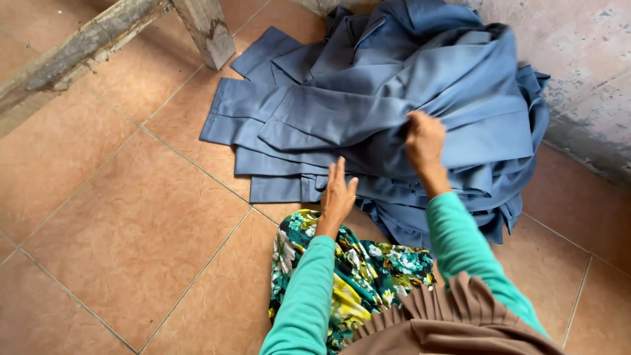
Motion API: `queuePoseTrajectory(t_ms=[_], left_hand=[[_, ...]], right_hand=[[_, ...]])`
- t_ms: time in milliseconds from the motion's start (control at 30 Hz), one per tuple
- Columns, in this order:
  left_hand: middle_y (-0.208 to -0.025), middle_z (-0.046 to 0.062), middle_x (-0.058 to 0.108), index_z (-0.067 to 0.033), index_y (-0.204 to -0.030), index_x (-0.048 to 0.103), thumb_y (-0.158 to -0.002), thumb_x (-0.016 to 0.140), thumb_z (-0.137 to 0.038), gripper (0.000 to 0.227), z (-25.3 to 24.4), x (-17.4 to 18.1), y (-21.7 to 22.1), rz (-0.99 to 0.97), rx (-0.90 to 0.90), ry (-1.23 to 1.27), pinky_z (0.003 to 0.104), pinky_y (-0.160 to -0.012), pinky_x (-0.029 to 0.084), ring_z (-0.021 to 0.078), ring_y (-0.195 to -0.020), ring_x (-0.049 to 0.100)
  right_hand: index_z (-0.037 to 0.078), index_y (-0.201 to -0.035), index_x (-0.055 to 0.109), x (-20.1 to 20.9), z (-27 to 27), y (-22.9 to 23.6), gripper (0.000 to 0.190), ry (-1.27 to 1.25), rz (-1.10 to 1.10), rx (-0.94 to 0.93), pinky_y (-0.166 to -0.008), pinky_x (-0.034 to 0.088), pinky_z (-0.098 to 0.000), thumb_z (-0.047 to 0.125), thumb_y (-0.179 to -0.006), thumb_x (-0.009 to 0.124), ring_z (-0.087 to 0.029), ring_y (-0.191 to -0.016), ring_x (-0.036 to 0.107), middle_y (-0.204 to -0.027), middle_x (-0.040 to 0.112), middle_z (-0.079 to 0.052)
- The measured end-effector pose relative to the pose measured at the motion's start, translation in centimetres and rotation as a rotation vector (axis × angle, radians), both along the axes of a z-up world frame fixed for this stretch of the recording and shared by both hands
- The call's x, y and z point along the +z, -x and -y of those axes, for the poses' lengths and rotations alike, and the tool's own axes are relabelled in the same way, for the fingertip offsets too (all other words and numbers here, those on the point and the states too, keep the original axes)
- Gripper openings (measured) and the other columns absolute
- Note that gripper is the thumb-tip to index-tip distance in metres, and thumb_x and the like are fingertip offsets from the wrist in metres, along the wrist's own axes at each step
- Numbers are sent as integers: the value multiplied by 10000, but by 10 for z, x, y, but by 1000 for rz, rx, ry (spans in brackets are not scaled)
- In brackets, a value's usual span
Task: The person is folding blue trousers and stacking them neatly on the floor.
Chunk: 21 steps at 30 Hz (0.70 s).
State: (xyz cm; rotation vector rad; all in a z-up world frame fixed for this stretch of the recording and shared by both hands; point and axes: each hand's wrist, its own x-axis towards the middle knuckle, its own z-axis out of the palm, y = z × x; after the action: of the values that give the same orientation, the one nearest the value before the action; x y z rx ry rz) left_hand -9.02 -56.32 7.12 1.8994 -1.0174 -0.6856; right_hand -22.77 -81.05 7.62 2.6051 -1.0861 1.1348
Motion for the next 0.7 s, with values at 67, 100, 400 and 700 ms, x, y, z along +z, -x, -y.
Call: queuePoseTrajectory(t_ms=[67, 100, 400, 700], left_hand=[[-1610, 320, 241, -176, -1638, 159, -958, 603, -160, 812, -6, 29, -4, 6, 36, 24, 619, -971, 512, 524, -1291, 530], [-1660, 288, 157, -211, -1660, 59, -923, 647, -87, 951, -11, 43, -6, 9, 78, 47, 595, -965, 535, 472, -1245, 597], [-1152, 182, 715, -198, -1377, 553, -818, 483, 90, 632, -84, -120, -136, 295, 391, -263, 539, -877, 592, 414, -1051, 717], [-1601, 255, 227, -172, -1579, 300, -883, 551, -17, 756, -167, -80, -168, 431, 762, -372, 598, -1020, 447, 437, -1390, 369]], right_hand=[[229, -1110, 687, -11, -55, -21, 246, -136, 71, 98, -852, 486, -427, 55, -942, 645, -319, -925, 663, -990, 715, -63], [218, -1136, 687, -16, -83, -32, 279, -272, 137, 203, -880, 487, -438, 38, -925, 651, -342, -962, 654, -1021, 716, -88], [253, -1161, 732, -54, -205, -94, 350, -696, 215, 513, -996, 525, -435, 50, -878, 697, -296, -1143, 685, -1130, 744, -36], [272, -1445, 570, 17, -134, 9, 681, -188, 169, -307, -1071, 346, -588, 307, -850, 900, -386, -1407, 381, -1548, 394, -147]])
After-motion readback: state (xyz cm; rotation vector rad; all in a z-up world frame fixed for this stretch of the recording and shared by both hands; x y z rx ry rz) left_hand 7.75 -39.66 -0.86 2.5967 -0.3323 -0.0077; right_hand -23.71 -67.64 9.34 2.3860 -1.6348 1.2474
